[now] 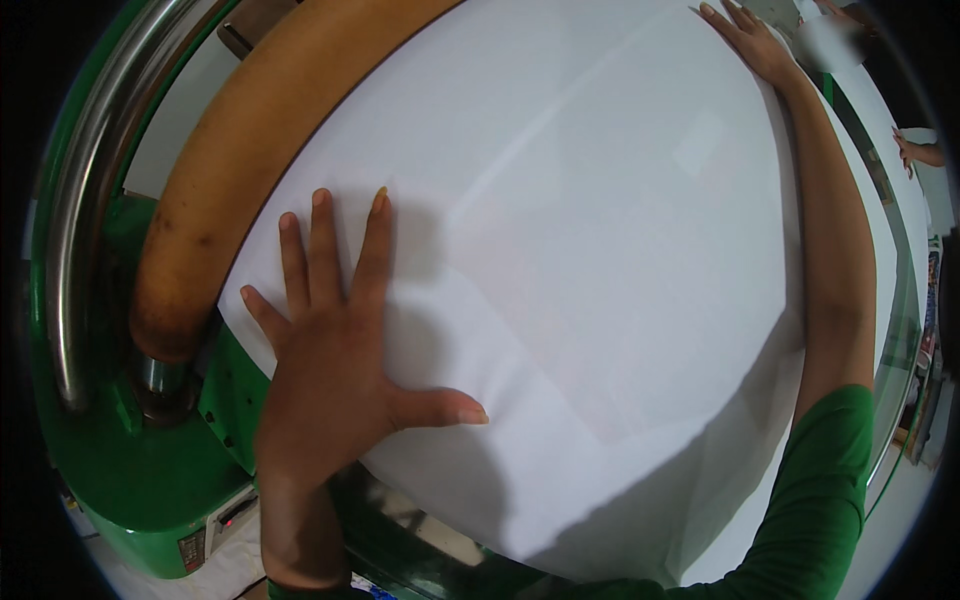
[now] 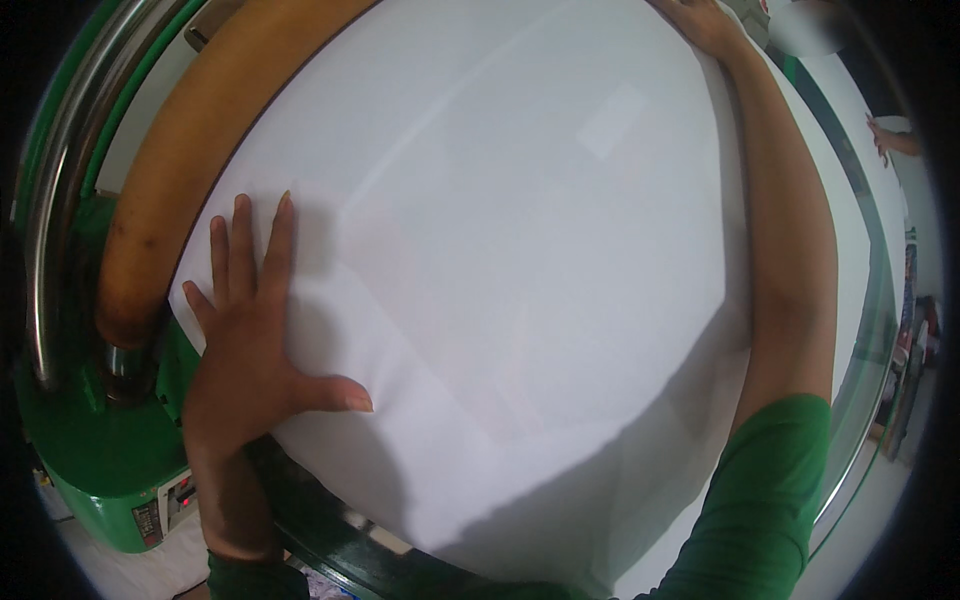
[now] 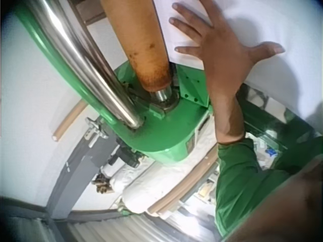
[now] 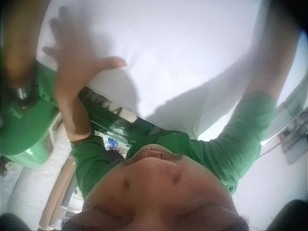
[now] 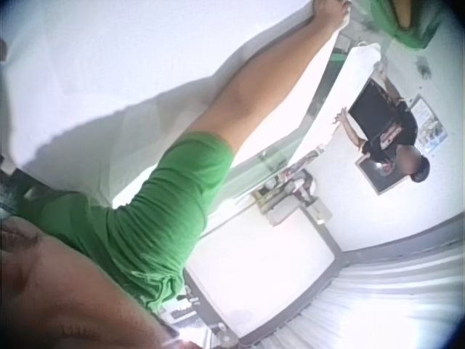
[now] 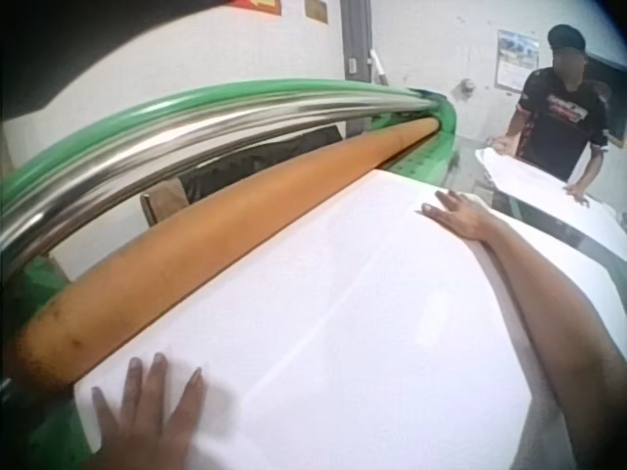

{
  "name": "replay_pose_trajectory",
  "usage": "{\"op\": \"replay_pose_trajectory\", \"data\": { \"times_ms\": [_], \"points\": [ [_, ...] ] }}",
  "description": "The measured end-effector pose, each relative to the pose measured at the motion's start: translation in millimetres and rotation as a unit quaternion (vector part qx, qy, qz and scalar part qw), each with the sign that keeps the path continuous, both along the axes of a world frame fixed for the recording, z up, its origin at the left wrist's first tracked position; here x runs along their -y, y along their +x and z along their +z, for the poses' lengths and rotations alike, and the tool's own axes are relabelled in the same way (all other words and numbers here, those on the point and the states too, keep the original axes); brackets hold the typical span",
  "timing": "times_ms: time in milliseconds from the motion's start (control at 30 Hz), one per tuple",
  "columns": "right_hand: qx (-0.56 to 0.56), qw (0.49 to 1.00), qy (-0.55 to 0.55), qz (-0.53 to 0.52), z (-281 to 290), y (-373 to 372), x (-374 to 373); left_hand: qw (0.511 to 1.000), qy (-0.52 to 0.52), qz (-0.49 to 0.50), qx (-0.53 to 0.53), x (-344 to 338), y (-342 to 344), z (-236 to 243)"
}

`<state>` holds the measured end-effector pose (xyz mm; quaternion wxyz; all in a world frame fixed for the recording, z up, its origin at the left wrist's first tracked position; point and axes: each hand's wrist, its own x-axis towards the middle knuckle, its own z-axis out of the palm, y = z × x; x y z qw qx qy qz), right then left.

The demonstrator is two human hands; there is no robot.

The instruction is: The person feeds a white fabric sheet into a green heat press machine, smooths it with both hands, and then removes and folds the sheet. The person also uses scissors to trim the fabric edge.

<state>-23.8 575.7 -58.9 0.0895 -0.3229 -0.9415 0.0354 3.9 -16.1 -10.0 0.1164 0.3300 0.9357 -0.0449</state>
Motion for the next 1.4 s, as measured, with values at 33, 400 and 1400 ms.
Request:
{"op": "replay_pose_trajectory", "data": {
  "times_ms": [33,400,1400],
  "points": [
    [0.037,0.996,0.051,0.064,-1,1,-5,1.0,-0.01,-0.001,-0.003,0,0,1],
    [0.085,0.967,0.15,0.186,-10,-2,-21,1.0,-0.013,-0.009,0.001,2,2,3],
    [0.05,0.995,0.071,0.049,-13,-43,-17,0.999,-0.018,0.025,0.035,2,-7,9]
  ]
}}
